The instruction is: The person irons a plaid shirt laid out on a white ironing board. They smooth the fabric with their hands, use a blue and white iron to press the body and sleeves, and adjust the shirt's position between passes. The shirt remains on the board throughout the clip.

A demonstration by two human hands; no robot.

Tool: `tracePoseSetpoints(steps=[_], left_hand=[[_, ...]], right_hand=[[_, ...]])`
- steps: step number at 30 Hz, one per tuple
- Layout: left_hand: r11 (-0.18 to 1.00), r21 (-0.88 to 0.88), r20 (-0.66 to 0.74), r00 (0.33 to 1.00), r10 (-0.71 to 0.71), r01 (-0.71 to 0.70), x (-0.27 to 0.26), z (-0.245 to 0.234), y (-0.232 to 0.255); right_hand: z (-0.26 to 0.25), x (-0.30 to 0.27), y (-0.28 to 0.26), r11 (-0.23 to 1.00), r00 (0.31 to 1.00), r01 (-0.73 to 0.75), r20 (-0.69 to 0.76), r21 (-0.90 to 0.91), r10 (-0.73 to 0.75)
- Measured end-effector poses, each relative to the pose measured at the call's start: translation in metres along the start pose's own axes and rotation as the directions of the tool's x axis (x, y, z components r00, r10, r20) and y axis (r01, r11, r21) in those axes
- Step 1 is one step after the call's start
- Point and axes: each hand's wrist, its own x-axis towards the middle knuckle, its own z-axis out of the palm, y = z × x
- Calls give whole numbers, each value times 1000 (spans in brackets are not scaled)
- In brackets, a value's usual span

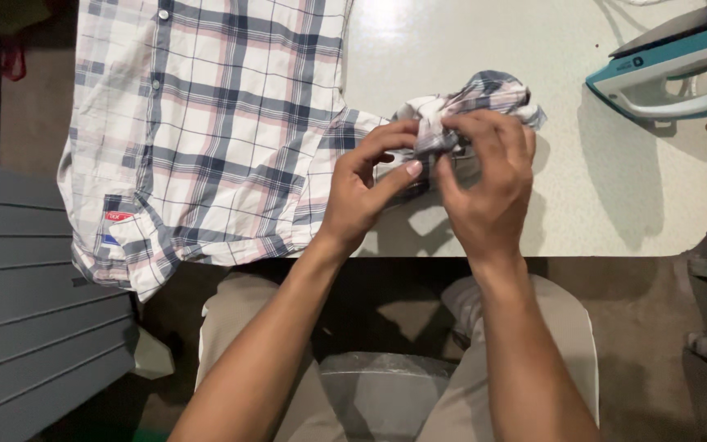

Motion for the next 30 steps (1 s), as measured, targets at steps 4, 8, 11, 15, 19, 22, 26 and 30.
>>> tracePoseSetpoints(steps=[4,8,11,15,19,22,26,30], left_hand=[[961,252,-13,992,124,-116,-3,7,12],[889,375,62,964,259,-263,-5,10,24],[809,465,141,933,332,-358,-7,12,28],[792,487,107,925,365,-369,-8,15,29],[713,624,-27,903,429,-320,-11,18,33],[718,601,-71,871,486,-352,-15,20,38],[818,514,-99,930,355,-258,-13,22,38],[691,675,-35,924,381,-260,-7,16,41]], right_hand=[[-4,-3,3,987,999,-39,7,157,38],[-7,-1,5,858,981,-185,136,478,136],[-5,-2,11,754,981,-187,163,629,107],[-3,-2,21,639,973,-228,193,735,125],[-6,-3,22,597,969,-239,232,766,90],[-8,-3,19,643,973,-208,223,738,59],[-10,-2,18,659,974,-213,211,721,85],[-11,-2,17,745,990,-127,134,655,51]])
